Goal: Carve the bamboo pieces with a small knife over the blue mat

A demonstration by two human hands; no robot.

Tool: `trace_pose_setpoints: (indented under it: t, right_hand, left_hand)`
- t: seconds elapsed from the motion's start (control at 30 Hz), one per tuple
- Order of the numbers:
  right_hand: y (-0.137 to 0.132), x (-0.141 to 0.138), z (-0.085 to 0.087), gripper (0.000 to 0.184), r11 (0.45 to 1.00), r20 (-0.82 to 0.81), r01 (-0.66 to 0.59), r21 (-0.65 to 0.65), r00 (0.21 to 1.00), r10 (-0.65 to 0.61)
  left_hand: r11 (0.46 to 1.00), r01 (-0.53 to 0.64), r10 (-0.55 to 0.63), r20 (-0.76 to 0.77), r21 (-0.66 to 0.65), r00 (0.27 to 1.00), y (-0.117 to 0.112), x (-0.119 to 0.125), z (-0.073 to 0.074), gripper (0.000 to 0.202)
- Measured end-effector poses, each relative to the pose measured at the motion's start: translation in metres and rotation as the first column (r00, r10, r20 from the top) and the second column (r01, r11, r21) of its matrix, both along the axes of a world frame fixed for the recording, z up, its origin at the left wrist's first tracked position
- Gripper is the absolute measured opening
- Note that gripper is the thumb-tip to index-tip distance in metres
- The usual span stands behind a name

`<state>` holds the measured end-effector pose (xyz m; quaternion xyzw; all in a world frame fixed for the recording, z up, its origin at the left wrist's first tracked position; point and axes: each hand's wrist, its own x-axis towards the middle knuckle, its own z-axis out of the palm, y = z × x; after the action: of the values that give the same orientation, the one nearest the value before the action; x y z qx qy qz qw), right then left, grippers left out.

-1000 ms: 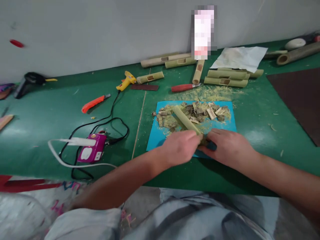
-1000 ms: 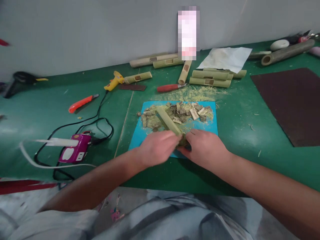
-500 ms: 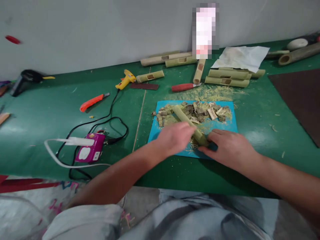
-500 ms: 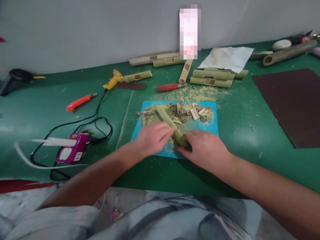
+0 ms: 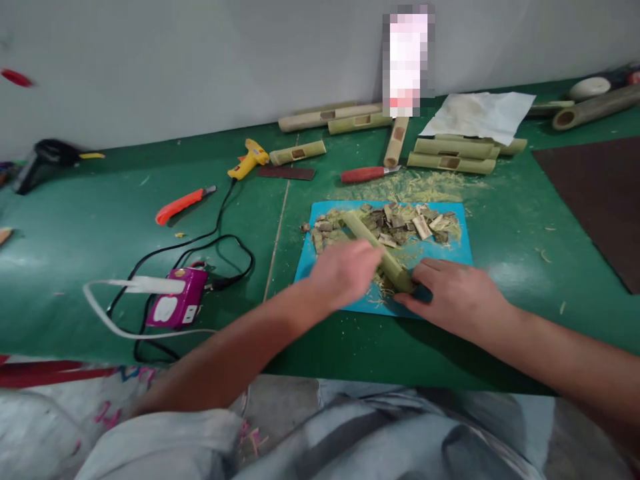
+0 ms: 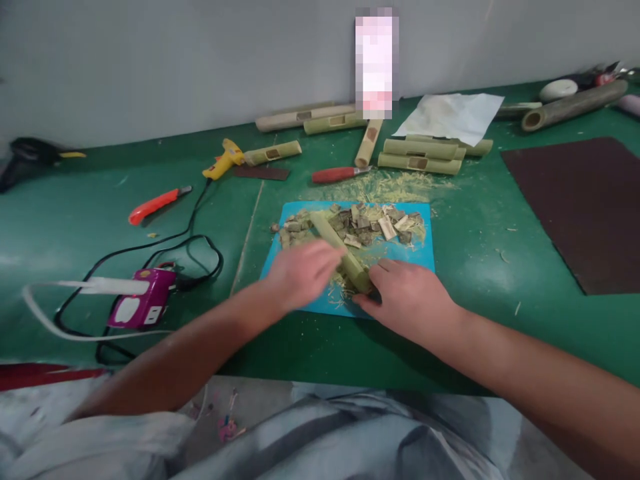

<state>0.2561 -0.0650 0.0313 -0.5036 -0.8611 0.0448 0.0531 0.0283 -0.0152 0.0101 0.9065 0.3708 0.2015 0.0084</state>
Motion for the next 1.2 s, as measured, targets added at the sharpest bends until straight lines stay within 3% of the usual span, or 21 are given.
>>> trace_pose_setpoints:
  t: [0.07,0.1,0.2,0.23,0.33,0.4,0.5,0.53,0.67,0.73,0.8,0.83,0.97,1.1,1.2]
  right_hand:
    - [-0.0001,0.0007,-0.001,0.025,1.0,-0.008,-0.002,0.001,1.0,0.002]
    - [0.0,0.0009,-0.0015,0.025,1.0,-0.012,0.002,0.002,1.0,-0.002]
    - [0.0003,0.0006,-0.0022,0.028,1.0,-0.013,0.015,0.001,1.0,-0.015]
    - [0.0004,0.0002,-0.0023,0.028,1.0,-0.013,0.016,-0.006,1.0,-0.016]
    - [0.0005,-0.0007,-0.0019,0.025,1.0,-0.024,0.006,-0.022,1.0,-0.006]
    - [0.0004,-0.0008,-0.0013,0.025,1.0,-0.023,0.007,-0.013,1.0,-0.008]
    - [0.0002,-0.0003,0.0,0.028,1.0,-0.01,0.02,-0.002,1.0,-0.02]
    - [0.0001,-0.0002,0.0003,0.028,1.0,-0.008,0.016,-0.009,1.0,-0.016]
    - [0.0,0.0003,-0.0004,0.026,1.0,-0.003,-0.01,-0.021,1.0,0.01]
    - [-0.0001,0.0003,-0.0011,0.027,1.0,0.002,-0.003,0.001,1.0,0.003]
    - [-0.0002,0.0001,-0.0014,0.03,1.0,0.002,0.001,0.017,1.0,-0.001]
    - [-0.0003,0.0,-0.0013,0.03,1.0,0.001,-0.004,0.016,1.0,0.004]
    - [-0.0003,0.0004,-0.0007,0.026,1.0,0.002,-0.027,0.005,1.0,0.027]
    - [-0.0001,0.0013,-0.0011,0.029,0.999,-0.002,-0.008,0.039,1.0,0.008]
    - [0.0003,0.0009,-0.0013,0.026,1.0,-0.001,-0.027,0.014,1.0,0.027]
  left_hand:
    - [0.997,0.079,-0.08,-0.023,-0.016,0.997,-0.0029,0.0012,0.0,0.033]
    - [0.998,0.064,-0.064,-0.03,-0.006,0.997,-0.0032,0.0011,0.0005,0.033]
    - [0.989,-0.141,0.141,0.003,0.041,0.99,-0.0016,-0.0005,0.0026,0.032]
    - [0.989,-0.142,0.143,-0.006,0.039,0.99,-0.002,-0.0005,0.003,0.033]
    - [0.998,0.056,-0.057,-0.062,-0.01,0.996,-0.0051,0.001,0.0021,0.035]
    - [0.997,0.075,-0.075,-0.039,-0.002,0.996,-0.0038,0.0,0.001,0.034]
    - [0.993,-0.118,0.117,0.028,0.027,0.993,0.0016,-0.0036,0.0005,0.032]
    - [0.992,-0.127,0.126,0.02,0.019,0.992,0.0018,-0.0039,0.0004,0.032]
    - [0.99,0.128,-0.129,-0.031,-0.057,0.991,-0.0037,-0.0013,-0.0003,0.032]
    - [0.997,0.068,-0.068,-0.011,-0.034,0.998,-0.0031,-0.0017,-0.0001,0.033]
    - [0.996,-0.085,0.085,0.023,-0.001,0.996,-0.0011,-0.0032,0.0008,0.035]
    - [0.996,-0.087,0.087,0.021,-0.001,0.996,-0.0008,-0.0036,0.0015,0.035]
    - [0.987,0.104,-0.112,-0.06,-0.121,0.992,-0.0021,-0.0034,0.0036,0.033]
    - [0.993,-0.117,0.117,0.009,-0.027,0.993,0.0007,-0.0042,0.0024,0.035]
    - [0.993,0.062,-0.064,-0.026,-0.102,0.998,-0.0005,-0.0037,-0.0003,0.036]
